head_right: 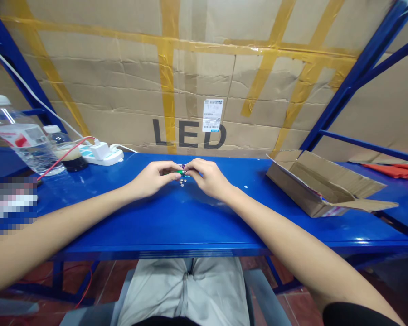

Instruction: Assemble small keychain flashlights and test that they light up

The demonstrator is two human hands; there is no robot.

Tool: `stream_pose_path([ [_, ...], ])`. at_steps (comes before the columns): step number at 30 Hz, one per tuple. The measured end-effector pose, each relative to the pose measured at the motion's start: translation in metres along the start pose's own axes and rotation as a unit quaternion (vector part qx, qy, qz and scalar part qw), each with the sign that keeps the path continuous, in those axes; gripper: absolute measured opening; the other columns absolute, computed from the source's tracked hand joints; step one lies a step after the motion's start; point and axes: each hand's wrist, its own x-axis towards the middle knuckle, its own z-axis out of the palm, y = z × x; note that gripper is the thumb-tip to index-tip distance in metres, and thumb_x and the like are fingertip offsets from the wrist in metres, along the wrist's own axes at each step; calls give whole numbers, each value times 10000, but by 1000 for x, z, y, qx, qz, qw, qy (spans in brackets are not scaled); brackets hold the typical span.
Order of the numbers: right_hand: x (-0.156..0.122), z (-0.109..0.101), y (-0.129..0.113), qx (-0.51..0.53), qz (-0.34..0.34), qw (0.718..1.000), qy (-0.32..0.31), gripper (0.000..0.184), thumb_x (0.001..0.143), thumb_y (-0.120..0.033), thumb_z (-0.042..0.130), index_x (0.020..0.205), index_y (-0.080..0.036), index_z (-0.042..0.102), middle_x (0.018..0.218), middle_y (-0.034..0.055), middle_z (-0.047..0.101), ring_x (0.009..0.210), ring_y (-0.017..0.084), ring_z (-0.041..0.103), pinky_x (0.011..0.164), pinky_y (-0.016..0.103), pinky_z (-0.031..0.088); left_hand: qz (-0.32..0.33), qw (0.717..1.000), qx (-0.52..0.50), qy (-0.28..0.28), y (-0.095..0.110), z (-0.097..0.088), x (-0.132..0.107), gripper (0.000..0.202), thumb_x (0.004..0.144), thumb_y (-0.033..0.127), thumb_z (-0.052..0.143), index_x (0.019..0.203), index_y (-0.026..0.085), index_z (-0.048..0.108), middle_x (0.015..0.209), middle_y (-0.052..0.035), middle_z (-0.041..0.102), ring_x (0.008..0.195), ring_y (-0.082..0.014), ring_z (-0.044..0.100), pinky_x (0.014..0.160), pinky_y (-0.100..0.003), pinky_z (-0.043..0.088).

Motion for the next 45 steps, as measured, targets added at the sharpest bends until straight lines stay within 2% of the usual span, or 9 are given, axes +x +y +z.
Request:
stream_pose_path([
  [4,-2,7,0,85,88,992,24,87,873,-262,628,828,-199,667,798,43,719,742,182,656,705,321,510,22,997,63,32,6,5,-2,149,879,310,647,936,178,686,974,-48,737,919,-207,671,849,-334,509],
  [10,-1,13,-7,243,212,946,30,232,809,-385,703,779,-171,619,685,31,675,546,130,572,503,265,457,111,972,190,83,5,13,-4,65,910,222,599,913,188,654,944,-48,728,911,-200,671,835,-323,507],
  [15,5,9,-12,296,235,926,-3,307,761,-427,756,756,-165,594,676,47,677,518,136,584,420,248,447,203,945,242,86,-2,12,-4,87,951,190,552,966,176,636,925,-64,692,891,-182,653,829,-316,508],
  [20,5,6,-10,312,245,917,-36,320,773,-426,767,737,-170,579,645,26,668,472,107,547,415,229,433,229,934,268,58,-4,10,-4,134,976,191,501,1020,178,627,967,-86,673,931,-189,643,864,-340,519],
  [22,4,5,-8,357,267,893,-60,330,777,-423,766,711,-167,570,614,21,651,459,103,532,405,220,406,244,928,278,50,-5,11,-3,159,983,190,476,1019,176,631,975,-96,670,952,-197,638,879,-354,523],
  [27,5,4,-7,510,370,770,-99,261,721,-256,779,648,-152,551,540,3,555,462,90,460,382,190,285,269,914,299,50,-3,11,-2,202,992,201,439,984,180,640,956,-107,660,958,-214,616,873,-377,527],
  [29,6,4,-9,535,394,741,-93,221,705,-202,770,659,-145,562,542,4,537,480,88,449,391,183,268,272,914,297,50,0,12,-3,170,977,225,477,976,169,637,948,-115,659,955,-225,609,880,-391,521],
  [38,6,6,-6,508,390,764,-78,246,718,-244,788,646,-140,577,531,2,516,473,82,408,399,192,249,190,959,197,79,1,16,-3,88,913,158,571,844,186,619,921,-70,702,897,-188,662,846,-340,519],
  [45,8,4,-8,535,412,731,-98,196,737,-210,759,689,-127,588,542,1,508,486,78,409,398,180,244,233,954,175,73,2,15,-3,140,902,97,555,804,183,604,934,-55,667,914,-164,640,840,-307,507],
])
